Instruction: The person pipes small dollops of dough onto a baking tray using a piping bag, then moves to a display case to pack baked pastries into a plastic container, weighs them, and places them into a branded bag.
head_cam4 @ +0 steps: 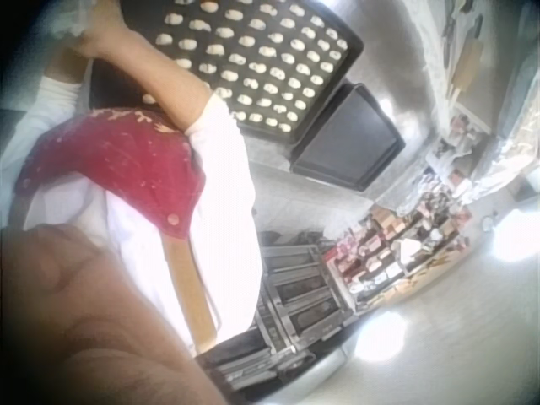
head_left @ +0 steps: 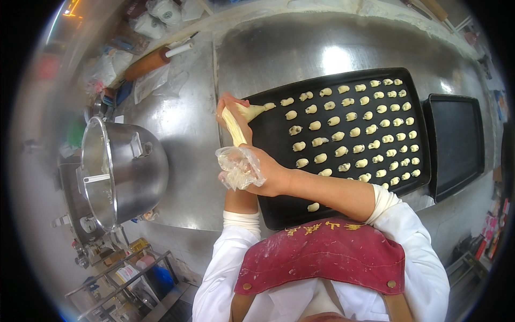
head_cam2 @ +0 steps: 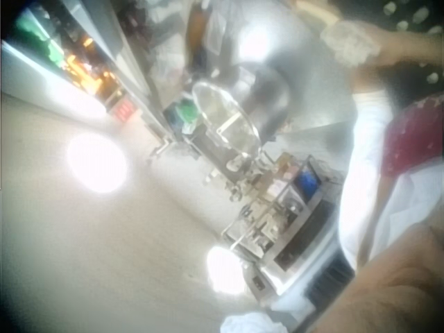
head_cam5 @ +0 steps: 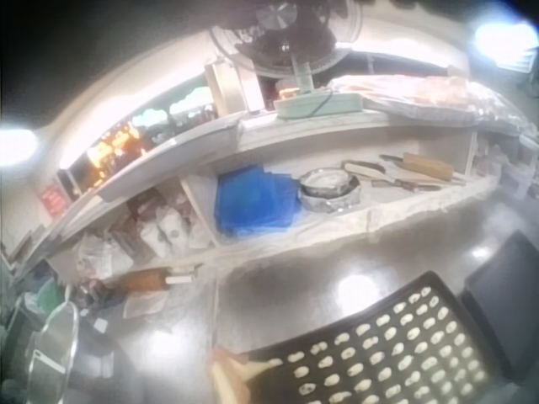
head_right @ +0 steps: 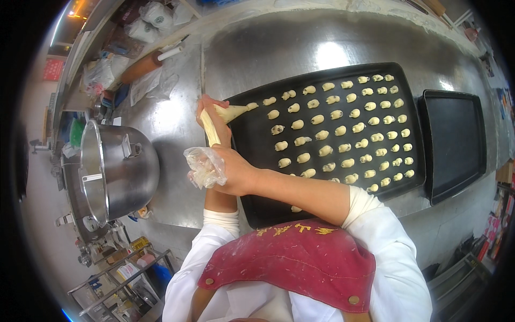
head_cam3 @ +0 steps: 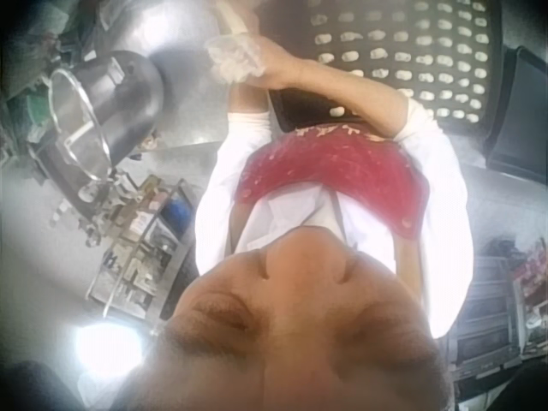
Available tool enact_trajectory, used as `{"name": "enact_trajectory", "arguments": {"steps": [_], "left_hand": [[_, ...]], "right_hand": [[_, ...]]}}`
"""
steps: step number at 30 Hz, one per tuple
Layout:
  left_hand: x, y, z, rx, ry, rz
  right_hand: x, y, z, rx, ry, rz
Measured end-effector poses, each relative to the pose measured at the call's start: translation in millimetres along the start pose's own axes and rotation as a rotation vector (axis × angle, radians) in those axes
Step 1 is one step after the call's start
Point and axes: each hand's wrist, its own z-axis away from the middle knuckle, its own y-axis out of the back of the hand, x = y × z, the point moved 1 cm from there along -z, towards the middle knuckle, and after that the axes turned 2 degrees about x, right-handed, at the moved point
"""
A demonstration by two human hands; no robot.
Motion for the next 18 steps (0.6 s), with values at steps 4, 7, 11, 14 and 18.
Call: {"name": "enact_trajectory", "arguments": {"steps": [4, 7, 11, 14, 18], "left_hand": [[-5.4, 3.5, 1.8, 0.043, 0.072, -0.070], [-4.1, 9.1, 2.0, 0.037, 0.096, 0.188], [9.0, 21.7, 8.7, 0.048, 0.053, 0.154], [30.2, 31.9, 27.4, -0.049, -0.066, -0.035], [58.8, 33.4, 54.3, -0.145, -0.254, -0.094]], "right_hand": [[7.1, 0.3, 6.2, -0.082, -0.102, -0.077], [1.2, -4.3, 10.0, -0.114, 0.100, -0.151], [-17.7, -8.3, 7.6, 0.000, 0.370, 0.009], [-33.6, -18.4, 8.2, -0.092, -0.099, -0.414], [-52.2, -24.1, 19.2, -0.153, 0.029, 0.077]]}}
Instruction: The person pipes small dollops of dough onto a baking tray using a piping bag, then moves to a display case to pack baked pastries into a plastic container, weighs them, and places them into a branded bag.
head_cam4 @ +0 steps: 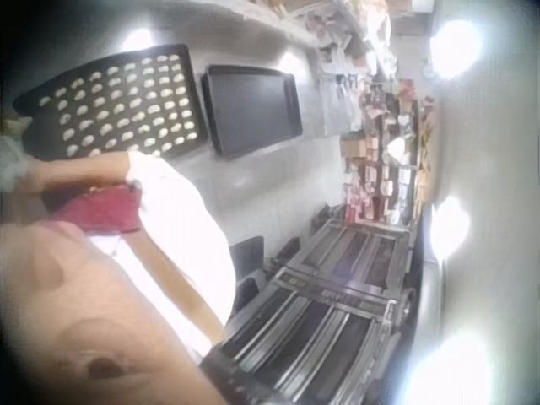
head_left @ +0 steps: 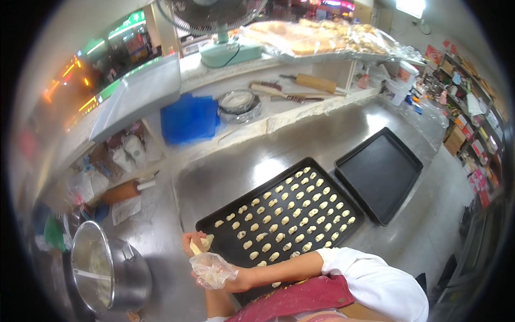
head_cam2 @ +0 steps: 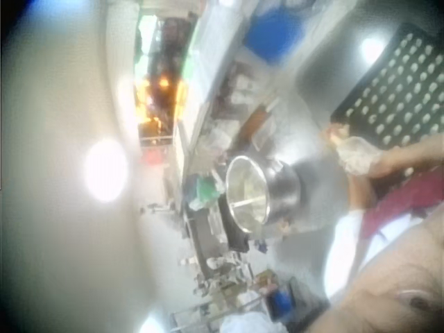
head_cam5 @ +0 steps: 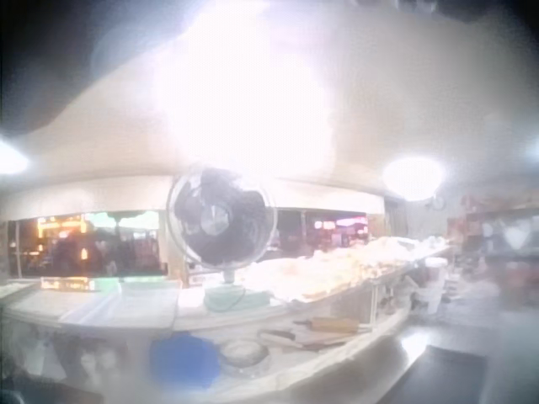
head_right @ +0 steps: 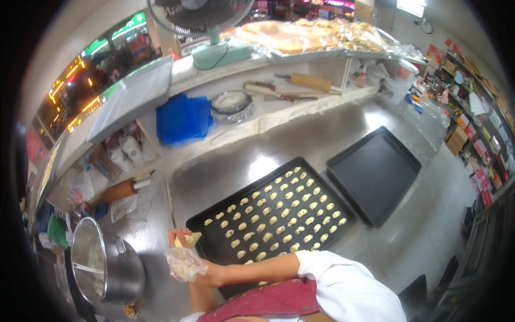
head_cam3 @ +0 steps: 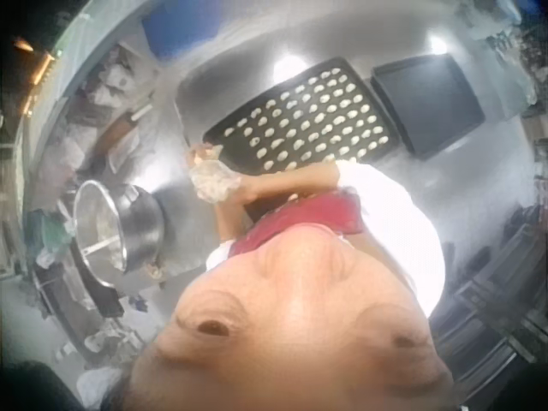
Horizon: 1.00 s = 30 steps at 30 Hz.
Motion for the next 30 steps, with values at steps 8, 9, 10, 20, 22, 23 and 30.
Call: {"name": "enact_trajectory", "arguments": {"steps": [8, 9, 10, 20, 22, 23, 30], "left_hand": [[67.3, 3.1, 37.1, -0.204, -0.451, 0.026], [71.1, 4.3, 39.3, -0.222, -0.486, 0.030], [73.9, 8.8, 41.8, -0.258, -0.541, -0.009], [48.9, 118.9, 68.3, -0.288, 0.548, 0.405], [37.1, 148.1, 62.3, -0.234, 0.614, 0.381], [32.0, 159.0, 60.9, -0.158, 0.476, -0.040], [42.2, 36.8, 153.0, -0.417, 0.029, -0.412]], "right_hand": [[-70.3, 0.5, 15.2, 0.393, 0.142, 0.118], [-82.0, 5.8, 17.6, 0.425, 0.092, -0.037], [-93.4, 11.5, 20.1, 0.463, 0.097, -0.121], [-57.5, 13.7, 18.5, 0.206, -0.389, 0.090], [-45.2, -7.1, 51.0, -0.039, -0.401, 0.084], [-43.1, -14.9, 67.1, -0.077, -0.377, 0.035], [-75.5, 26.6, 188.9, 0.130, -0.022, 0.356]]}}
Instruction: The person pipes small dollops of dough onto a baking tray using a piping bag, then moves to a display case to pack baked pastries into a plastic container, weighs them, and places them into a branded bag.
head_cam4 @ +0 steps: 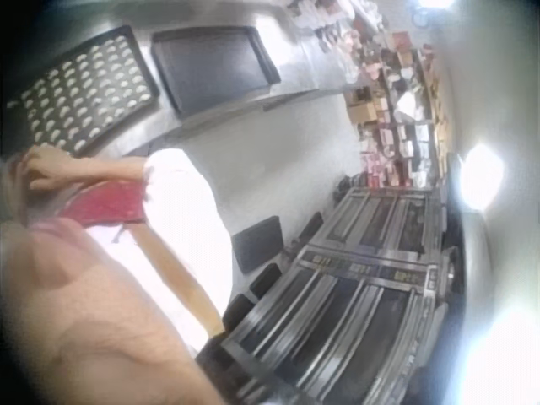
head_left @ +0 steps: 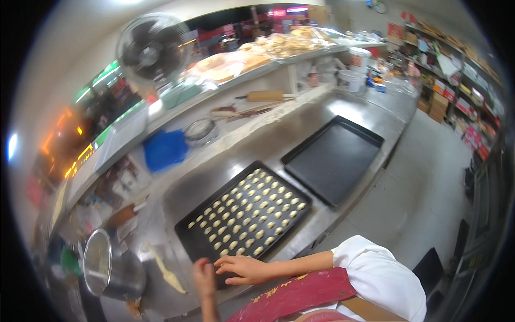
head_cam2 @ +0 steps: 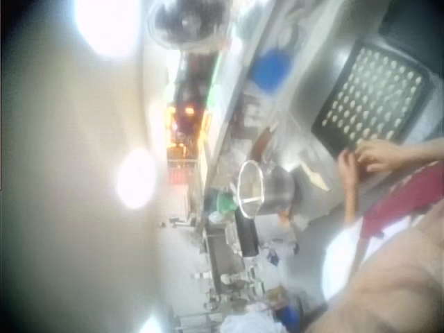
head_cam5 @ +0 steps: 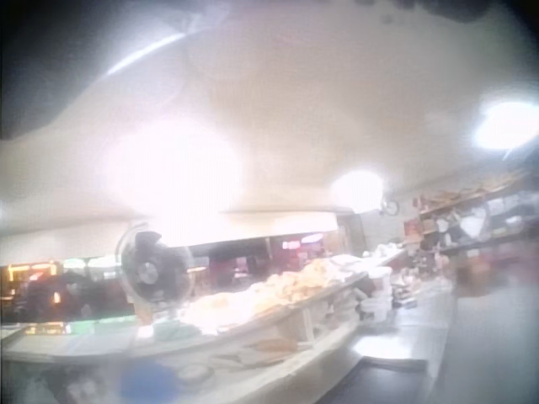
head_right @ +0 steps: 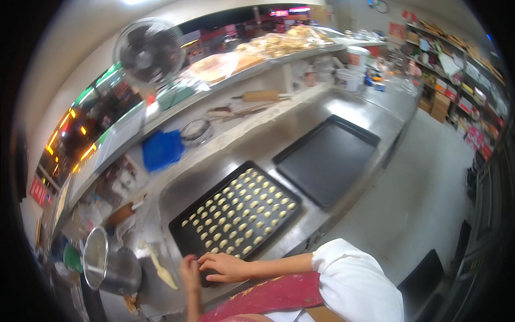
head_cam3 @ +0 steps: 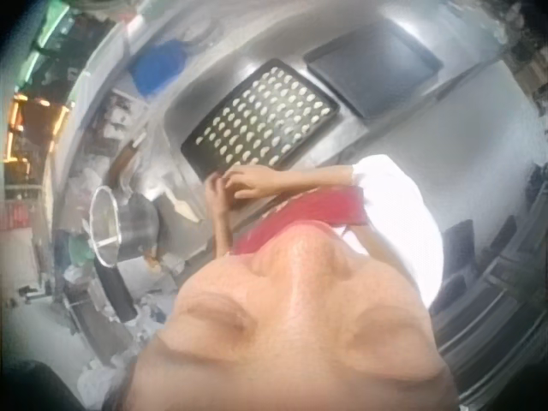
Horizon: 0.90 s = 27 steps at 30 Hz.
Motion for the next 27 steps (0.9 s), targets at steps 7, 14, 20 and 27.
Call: {"name": "enact_trajectory", "arguments": {"steps": [7, 14, 20, 27], "left_hand": [[149.7, -298.4, 100.0, -1.295, 0.311, 0.628], [239.2, -450.0, 159.7, -1.619, -0.082, 0.263], [283.4, -594.2, 198.6, -1.771, -0.415, 0.217], [428.4, -756.6, 192.2, -1.727, -0.750, 0.198]], "right_hand": [[6.4, 134.5, 188.2, -0.266, -0.437, 0.506], [13.4, 241.7, 359.3, 0.257, -0.956, 0.141], [84.1, 330.9, 489.1, 0.473, -1.299, 0.082], [44.7, 481.5, 675.3, 0.914, -1.503, 0.532]]}}
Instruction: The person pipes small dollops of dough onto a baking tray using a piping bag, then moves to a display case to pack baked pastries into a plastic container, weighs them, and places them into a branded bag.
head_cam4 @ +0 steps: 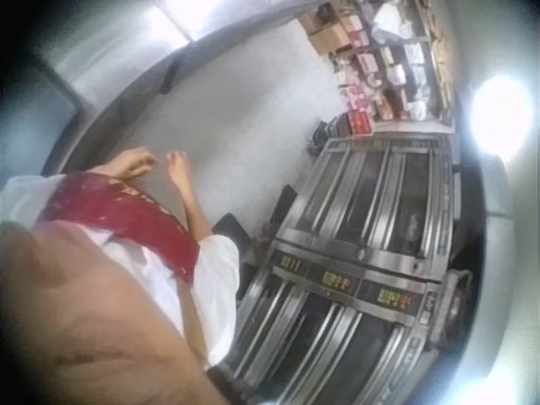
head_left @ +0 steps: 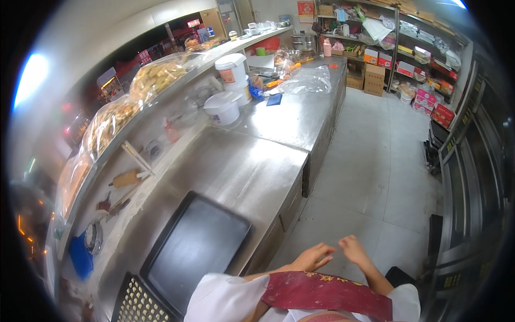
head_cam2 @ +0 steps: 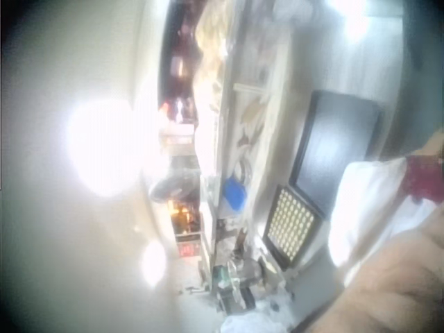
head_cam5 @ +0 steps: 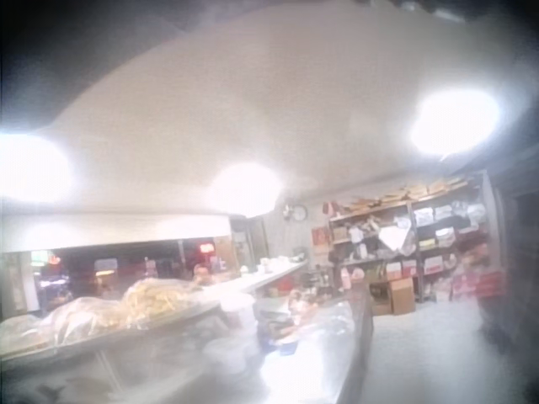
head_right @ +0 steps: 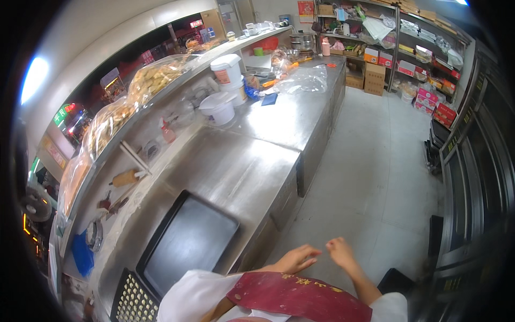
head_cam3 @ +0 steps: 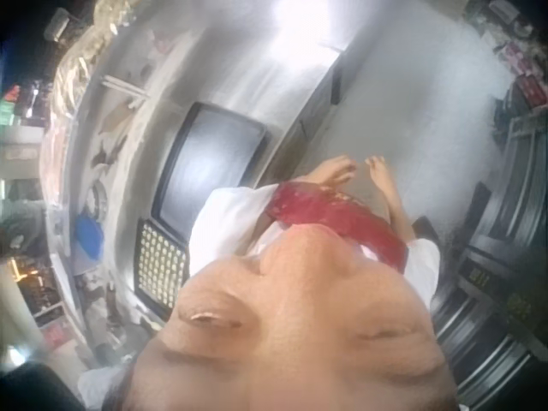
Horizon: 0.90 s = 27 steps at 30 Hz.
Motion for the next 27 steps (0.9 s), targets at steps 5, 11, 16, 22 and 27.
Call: {"name": "enact_trajectory", "arguments": {"steps": [5, 11, 16, 22, 27], "left_hand": [[40.5, 31.4, -180.8, 0.064, -0.585, -0.253], [72.8, 41.0, -353.3, 0.109, -0.882, -0.216], [60.4, 92.7, -461.6, 0.092, -0.846, -0.173], [-53.5, 114.5, -581.1, 0.149, -0.515, -0.057], [-85.3, 122.8, -702.4, -0.254, 0.013, -0.057]], "right_hand": [[23.5, 76.8, -68.4, 0.097, -0.186, -1.378], [34.4, 131.1, -203.5, -0.251, -0.230, -2.157], [61.3, 201.0, -327.6, -0.413, -0.149, -2.271], [120.8, 346.1, -483.2, -0.090, 0.551, -2.160], [142.6, 376.4, -555.8, 0.245, 0.540, -0.471]]}}
